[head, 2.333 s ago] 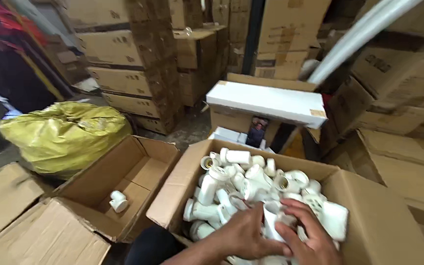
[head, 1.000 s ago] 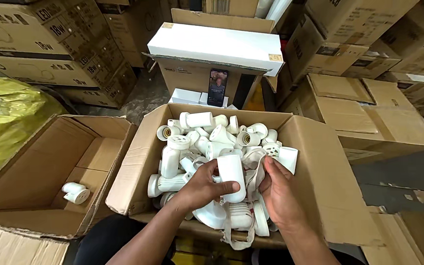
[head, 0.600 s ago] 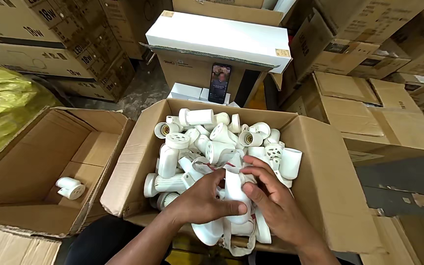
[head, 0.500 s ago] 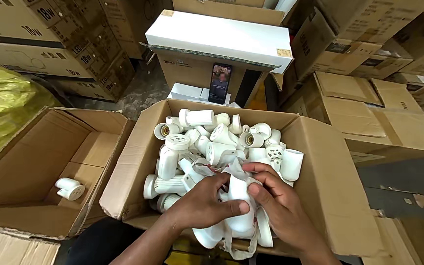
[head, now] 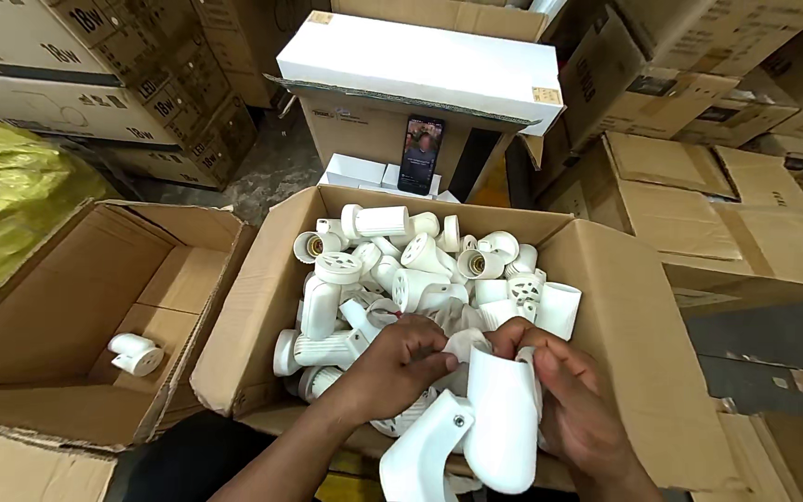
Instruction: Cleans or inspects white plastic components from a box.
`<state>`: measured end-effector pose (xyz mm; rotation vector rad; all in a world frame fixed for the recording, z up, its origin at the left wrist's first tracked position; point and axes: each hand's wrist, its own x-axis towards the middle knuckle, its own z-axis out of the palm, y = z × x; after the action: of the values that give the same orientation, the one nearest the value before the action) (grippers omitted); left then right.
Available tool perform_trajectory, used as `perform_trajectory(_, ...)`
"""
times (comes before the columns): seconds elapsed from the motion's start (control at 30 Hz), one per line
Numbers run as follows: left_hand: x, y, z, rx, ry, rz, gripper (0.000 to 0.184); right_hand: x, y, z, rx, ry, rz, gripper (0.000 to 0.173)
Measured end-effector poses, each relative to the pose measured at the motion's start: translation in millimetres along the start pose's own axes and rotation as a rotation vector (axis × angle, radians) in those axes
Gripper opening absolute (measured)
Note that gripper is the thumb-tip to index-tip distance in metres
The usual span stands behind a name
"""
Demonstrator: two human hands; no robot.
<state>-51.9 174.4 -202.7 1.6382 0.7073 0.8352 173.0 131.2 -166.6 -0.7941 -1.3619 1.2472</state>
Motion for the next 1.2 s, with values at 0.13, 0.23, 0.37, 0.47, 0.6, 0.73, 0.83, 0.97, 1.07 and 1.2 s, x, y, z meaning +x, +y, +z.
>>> perform_trajectory(0.13,-3,1,3,0.135,0.083,0.054,0.021,-1,-2,-2,0.044,0.114,0.002,0.041)
perform_trajectory(0.23,-3,-2,3,0.181,0.121,0.117,0.028,0,-7,-1,0.110,0.262,0.050,0.040)
perform_trajectory(0.37,-1,5,-3,0.041,0.153,0.072,0.021,6,-12,2,0.178,0.470,0.142,0.041)
perform_trajectory(0.47,2,10,-8,-0.249,0.141,-0.066,0.042,10,-7,-1,0.034,0.531,0.137,0.036)
perform_trajectory(0.6,-1,11,-7,-0.230,-0.077,-0.107,0.066,12,5,3,-0.067,0.559,0.107,0.029)
perform_trajectory(0.73,-5,15,16,-0.116,-0.056,-0.112,0.057,13,12,17,-0.046,0.701,0.117,0.027)
perform_trajectory(0.83,-6,13,31,-0.166,0.042,-0.167,0.059,14,21,30,-0.027,0.803,0.098,0.028)
perform_trajectory(0.97,-8,8,30,-0.300,0.110,-0.159,0.062,7,30,39,-0.046,0.632,0.047,0.039)
perform_trajectory(1.07,-7,2,27,-0.394,0.287,-0.128,0.047,2,31,46,-0.138,0.426,0.028,0.066)
perform_trajectory(1.2,-4,1,18,-0.321,0.350,-0.117,0.043,-2,34,50,-0.135,0.383,0.105,0.076)
